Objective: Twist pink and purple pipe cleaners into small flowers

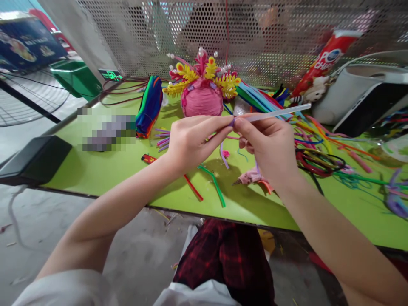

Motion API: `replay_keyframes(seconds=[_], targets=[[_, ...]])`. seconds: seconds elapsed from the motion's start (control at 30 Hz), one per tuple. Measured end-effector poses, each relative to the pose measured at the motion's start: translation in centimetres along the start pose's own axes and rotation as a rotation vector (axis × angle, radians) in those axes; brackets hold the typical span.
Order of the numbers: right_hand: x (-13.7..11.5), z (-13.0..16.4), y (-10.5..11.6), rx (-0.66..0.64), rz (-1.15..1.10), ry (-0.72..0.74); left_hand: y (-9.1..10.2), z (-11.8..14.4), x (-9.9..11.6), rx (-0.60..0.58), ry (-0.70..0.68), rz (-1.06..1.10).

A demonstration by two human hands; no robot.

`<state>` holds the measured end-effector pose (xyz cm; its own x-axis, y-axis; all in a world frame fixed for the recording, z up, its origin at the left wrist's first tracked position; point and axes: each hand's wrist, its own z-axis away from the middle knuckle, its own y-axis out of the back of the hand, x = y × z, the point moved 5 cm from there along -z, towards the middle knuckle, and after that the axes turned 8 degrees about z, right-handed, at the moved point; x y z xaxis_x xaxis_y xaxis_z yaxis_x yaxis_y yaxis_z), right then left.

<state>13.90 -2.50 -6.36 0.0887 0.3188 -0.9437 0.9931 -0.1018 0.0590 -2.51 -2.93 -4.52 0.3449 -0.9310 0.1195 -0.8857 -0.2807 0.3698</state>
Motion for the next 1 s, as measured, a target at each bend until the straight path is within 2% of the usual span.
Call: replay_keyframes(seconds=[0.1, 0.23, 0.3, 0.53, 0.7, 0.77, 0.87, 1.0], targets=[[0.0, 0.0, -0.2, -0.018, 0.018, -0.023, -0.2, -0.1, -0.2, -0.018, 0.084, 0.037], [-0.3, -0.2, 0.6, 0.012, 0.068, 0.025, -0.5, 0.1, -1.4, -0.015, 0.315, 0.264], [-0.4, -0.3, 1.0, 0.049, 0.067, 0.046, -0.7, 0.2, -1.9, -0.012, 0.385, 0.352], [-1.6, 0.1, 1.1, 0.094, 0.082, 0.119, -0.3, -0.4, -2.4, -0.01, 0.488, 0.533], [-2.9, 0.6, 1.2, 0.075, 0.191, 0.172, -0.7, -0.5, -3.0, -0.121, 0.613, 0.664], [-3.2, 0.9, 1.2, 0.067, 0.238, 0.199, -0.8, -0.4, -3.0, -0.139, 0.623, 0.668], [-3.3, 1.0, 1.1, 0.053, 0.258, 0.229, -0.5, -0.4, -2.5, -0.093, 0.568, 0.551], [-3.0, 1.0, 1.0, 0.03, 0.236, 0.186, 0.4, -0.6, -1.0, 0.014, 0.348, 0.265]])
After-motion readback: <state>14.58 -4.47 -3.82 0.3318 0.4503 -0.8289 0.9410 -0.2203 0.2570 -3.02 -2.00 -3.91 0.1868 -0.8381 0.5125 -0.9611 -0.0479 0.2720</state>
